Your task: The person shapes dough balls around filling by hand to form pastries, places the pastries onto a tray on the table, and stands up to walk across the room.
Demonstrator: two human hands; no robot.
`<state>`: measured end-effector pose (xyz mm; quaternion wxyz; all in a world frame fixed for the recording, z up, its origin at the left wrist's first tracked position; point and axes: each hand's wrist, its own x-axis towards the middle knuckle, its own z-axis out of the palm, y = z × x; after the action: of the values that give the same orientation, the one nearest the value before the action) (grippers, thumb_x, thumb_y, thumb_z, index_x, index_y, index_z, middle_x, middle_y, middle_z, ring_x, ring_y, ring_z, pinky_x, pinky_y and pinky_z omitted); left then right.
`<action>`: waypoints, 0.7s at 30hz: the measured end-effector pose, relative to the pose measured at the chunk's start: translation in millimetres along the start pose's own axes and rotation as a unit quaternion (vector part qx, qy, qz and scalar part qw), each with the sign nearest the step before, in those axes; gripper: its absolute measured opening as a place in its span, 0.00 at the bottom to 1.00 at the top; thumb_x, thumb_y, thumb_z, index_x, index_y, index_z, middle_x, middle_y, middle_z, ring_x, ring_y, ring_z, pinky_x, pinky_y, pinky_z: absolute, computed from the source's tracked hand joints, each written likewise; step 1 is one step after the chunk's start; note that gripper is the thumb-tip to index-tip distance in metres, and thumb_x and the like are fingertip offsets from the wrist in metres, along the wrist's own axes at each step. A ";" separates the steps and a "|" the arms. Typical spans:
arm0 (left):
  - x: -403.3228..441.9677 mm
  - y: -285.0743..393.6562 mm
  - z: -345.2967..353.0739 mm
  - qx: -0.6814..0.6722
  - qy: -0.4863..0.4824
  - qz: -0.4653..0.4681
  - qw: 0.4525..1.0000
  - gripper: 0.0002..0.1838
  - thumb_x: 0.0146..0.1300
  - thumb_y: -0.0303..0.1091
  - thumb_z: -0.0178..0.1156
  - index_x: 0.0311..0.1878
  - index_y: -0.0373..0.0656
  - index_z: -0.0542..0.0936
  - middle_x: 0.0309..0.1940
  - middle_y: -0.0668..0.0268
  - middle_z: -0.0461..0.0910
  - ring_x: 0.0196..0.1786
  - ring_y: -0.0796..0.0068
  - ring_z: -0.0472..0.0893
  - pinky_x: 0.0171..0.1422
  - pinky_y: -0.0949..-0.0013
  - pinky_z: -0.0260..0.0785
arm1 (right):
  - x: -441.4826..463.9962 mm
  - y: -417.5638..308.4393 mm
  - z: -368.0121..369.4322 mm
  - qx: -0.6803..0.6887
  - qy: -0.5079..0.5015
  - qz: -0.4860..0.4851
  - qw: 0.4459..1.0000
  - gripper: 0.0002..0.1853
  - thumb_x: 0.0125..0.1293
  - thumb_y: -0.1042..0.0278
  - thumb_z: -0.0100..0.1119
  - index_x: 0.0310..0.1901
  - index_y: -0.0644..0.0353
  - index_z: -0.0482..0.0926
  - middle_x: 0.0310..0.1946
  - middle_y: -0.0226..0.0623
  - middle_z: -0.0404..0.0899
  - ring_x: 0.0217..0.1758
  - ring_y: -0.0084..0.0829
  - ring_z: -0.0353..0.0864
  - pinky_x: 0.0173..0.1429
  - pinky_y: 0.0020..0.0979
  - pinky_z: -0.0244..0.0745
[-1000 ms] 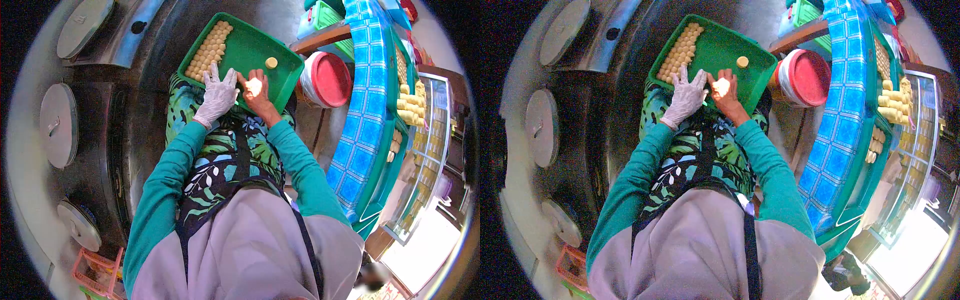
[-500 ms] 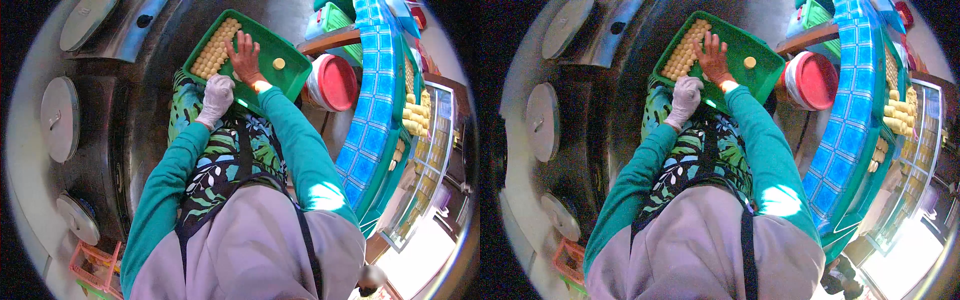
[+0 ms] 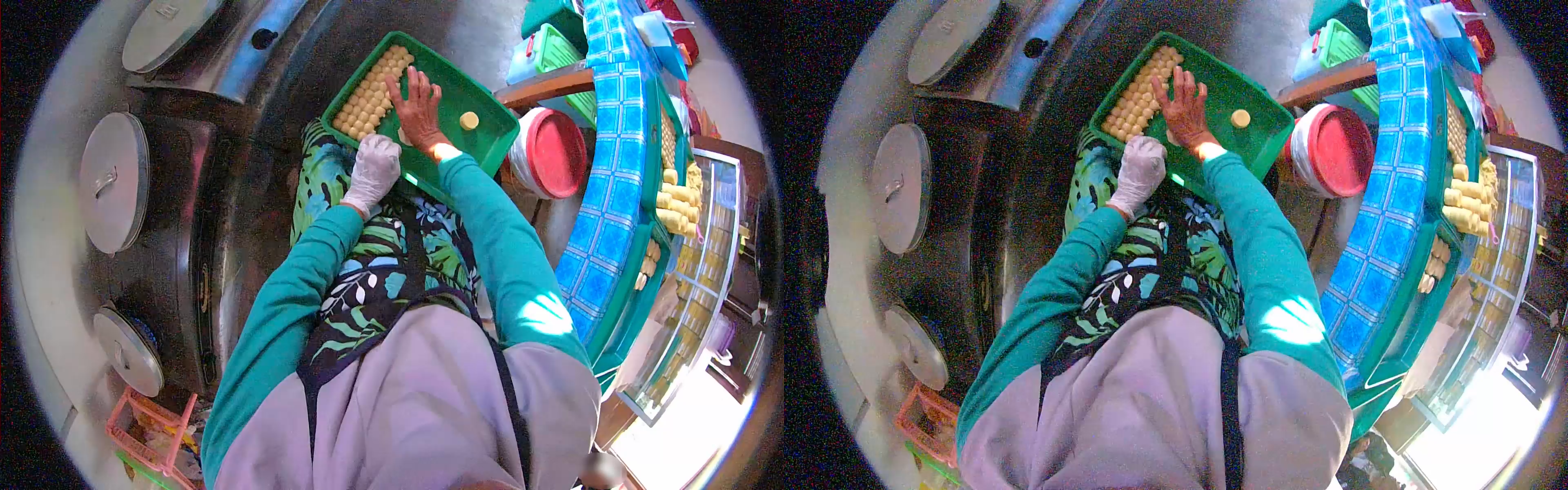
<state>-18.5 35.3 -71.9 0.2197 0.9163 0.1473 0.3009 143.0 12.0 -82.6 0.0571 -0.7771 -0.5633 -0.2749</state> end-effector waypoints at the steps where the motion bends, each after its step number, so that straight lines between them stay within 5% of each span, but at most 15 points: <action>1: 4.2 -3.5 2.0 0.003 0.007 0.000 1.000 0.01 0.48 0.26 0.56 0.26 0.43 0.76 0.29 0.60 0.77 0.43 0.59 0.77 0.55 0.58 0.67 | 5.1 2.4 -0.2 0.002 -0.007 -0.018 1.000 0.34 0.62 0.70 0.48 0.72 0.44 0.54 0.65 0.58 0.60 0.65 0.52 0.62 0.59 0.57 0.57; 9: 2.1 -0.2 1.0 0.003 -0.001 -0.010 1.000 0.02 0.48 0.25 0.57 0.27 0.42 0.77 0.30 0.60 0.79 0.43 0.60 0.78 0.57 0.57 0.67 | 2.7 -16.1 2.7 0.010 -0.042 -0.012 0.999 0.35 0.63 0.70 0.46 0.72 0.41 0.53 0.66 0.56 0.60 0.67 0.51 0.61 0.60 0.58 0.57; 12: -5.9 -7.0 3.2 -0.024 0.012 0.007 1.000 0.05 0.47 0.25 0.58 0.30 0.42 0.77 0.32 0.60 0.78 0.43 0.59 0.77 0.56 0.58 0.67 | -0.7 -2.9 -6.0 0.079 0.011 0.036 0.996 0.31 0.54 0.73 0.54 0.63 0.41 0.70 0.63 0.51 0.64 0.65 0.51 0.62 0.61 0.56 0.56; 15: -0.9 -6.0 -2.1 -0.076 -0.049 -0.030 0.995 0.15 0.51 0.30 0.59 0.44 0.40 0.78 0.46 0.56 0.79 0.56 0.49 0.74 0.64 0.49 0.62 | -23.9 11.3 -34.3 0.147 0.014 0.137 0.979 0.27 0.42 0.73 0.59 0.49 0.43 0.82 0.60 0.47 0.67 0.64 0.53 0.61 0.63 0.55 0.54; 17: 13.9 12.9 -12.7 0.163 -0.093 -0.006 0.982 0.26 0.59 0.39 0.56 0.62 0.42 0.72 0.63 0.60 0.71 0.68 0.39 0.60 0.70 0.36 0.48 | -49.2 20.9 -46.9 0.181 -0.083 0.090 0.976 0.26 0.43 0.72 0.59 0.48 0.42 0.83 0.60 0.48 0.67 0.66 0.55 0.58 0.63 0.55 0.53; 18: 17.4 15.3 -13.2 0.186 -0.204 -0.014 0.961 0.33 0.65 0.47 0.53 0.71 0.44 0.62 0.71 0.64 0.61 0.73 0.30 0.47 0.71 0.28 0.34 | -56.3 19.5 -48.2 0.161 -0.094 0.079 0.979 0.26 0.49 0.76 0.53 0.49 0.37 0.83 0.62 0.49 0.66 0.67 0.55 0.56 0.63 0.56 0.53; 19: 20.4 15.7 -11.8 0.184 -0.205 -0.007 0.961 0.33 0.65 0.47 0.53 0.71 0.44 0.62 0.71 0.64 0.61 0.73 0.30 0.47 0.71 0.28 0.34 | -64.4 17.8 -50.2 0.097 -0.143 0.055 0.983 0.30 0.49 0.76 0.53 0.54 0.35 0.80 0.66 0.52 0.60 0.70 0.56 0.52 0.66 0.57 0.49; 21: 19.7 12.0 -4.5 0.183 -0.249 -0.010 0.951 0.34 0.66 0.53 0.51 0.71 0.45 0.63 0.71 0.64 0.62 0.73 0.31 0.46 0.71 0.28 0.31 | -69.4 22.9 -47.5 0.168 -0.214 0.070 0.960 0.29 0.55 0.65 0.48 0.61 0.34 0.74 0.70 0.58 0.52 0.75 0.60 0.40 0.71 0.66 0.27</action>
<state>-4.4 34.3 -53.2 0.0811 0.9850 0.1496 0.0290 131.6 -73.7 -71.6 0.0843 -0.8346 -0.5443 0.0017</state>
